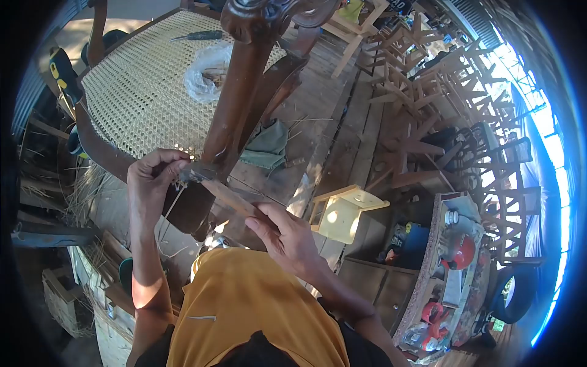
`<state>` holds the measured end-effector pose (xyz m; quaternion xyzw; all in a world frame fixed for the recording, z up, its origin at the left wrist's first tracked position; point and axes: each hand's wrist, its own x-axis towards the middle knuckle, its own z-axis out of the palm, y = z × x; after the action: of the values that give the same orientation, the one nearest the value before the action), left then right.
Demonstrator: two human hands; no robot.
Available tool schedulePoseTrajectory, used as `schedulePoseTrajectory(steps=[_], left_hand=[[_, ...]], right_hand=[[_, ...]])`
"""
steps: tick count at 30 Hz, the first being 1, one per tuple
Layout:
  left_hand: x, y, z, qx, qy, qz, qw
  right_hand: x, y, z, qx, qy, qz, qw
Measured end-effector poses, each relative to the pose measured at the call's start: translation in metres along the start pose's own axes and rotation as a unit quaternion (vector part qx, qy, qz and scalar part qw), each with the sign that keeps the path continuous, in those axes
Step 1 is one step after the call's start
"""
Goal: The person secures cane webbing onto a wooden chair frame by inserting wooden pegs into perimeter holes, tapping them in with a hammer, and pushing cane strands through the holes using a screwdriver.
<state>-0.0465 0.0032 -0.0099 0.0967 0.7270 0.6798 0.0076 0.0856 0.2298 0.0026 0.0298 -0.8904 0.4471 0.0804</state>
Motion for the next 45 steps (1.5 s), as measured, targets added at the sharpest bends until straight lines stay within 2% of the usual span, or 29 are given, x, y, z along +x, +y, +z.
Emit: schedulePoseTrajectory(steps=[2,5,6,9,12,16,21,25,30,35,38,42,45], left_hand=[[-0.001,0.003,0.001,-0.003,0.019,-0.013,1.000],[-0.002,-0.002,-0.001,0.002,0.013,0.006,1.000],[-0.002,0.001,0.000,0.034,0.005,0.031,0.999],[-0.001,0.003,0.000,0.131,-0.008,0.076,0.988],[0.000,-0.001,0.000,0.088,0.005,0.070,0.994],[0.002,-0.002,0.001,0.055,0.013,0.062,0.996],[0.003,-0.003,0.002,0.096,0.012,0.084,0.992],[0.003,-0.002,0.005,0.113,0.019,0.080,0.990],[0.005,-0.006,0.006,0.138,0.018,0.088,0.986],[0.004,-0.001,0.005,0.134,0.013,0.088,0.987],[0.004,-0.001,0.005,0.142,0.004,0.105,0.984],[0.006,-0.004,0.007,0.143,0.002,0.118,0.983],[0.006,-0.004,0.007,0.141,-0.003,0.122,0.982]], right_hand=[[0.000,0.003,0.003,-0.008,0.014,-0.035,0.999],[-0.007,0.006,0.005,0.019,0.019,0.002,1.000],[-0.010,0.001,0.002,0.046,-0.001,0.070,0.997],[-0.011,-0.003,0.003,0.082,0.053,0.038,0.995],[-0.005,-0.016,-0.001,0.101,0.032,0.078,0.991],[-0.005,-0.004,-0.005,0.031,0.078,-0.017,0.996],[0.008,-0.005,-0.012,-0.040,0.103,-0.070,0.991],[0.018,-0.009,-0.016,-0.100,0.106,-0.096,0.985],[0.029,-0.012,-0.021,-0.156,0.053,-0.130,0.978],[0.038,-0.029,-0.020,-0.153,0.006,-0.116,0.981],[0.046,-0.044,-0.027,-0.217,-0.008,-0.139,0.966],[0.056,-0.053,-0.029,-0.215,0.090,-0.201,0.952],[0.061,-0.067,-0.029,-0.275,0.046,-0.209,0.937]])
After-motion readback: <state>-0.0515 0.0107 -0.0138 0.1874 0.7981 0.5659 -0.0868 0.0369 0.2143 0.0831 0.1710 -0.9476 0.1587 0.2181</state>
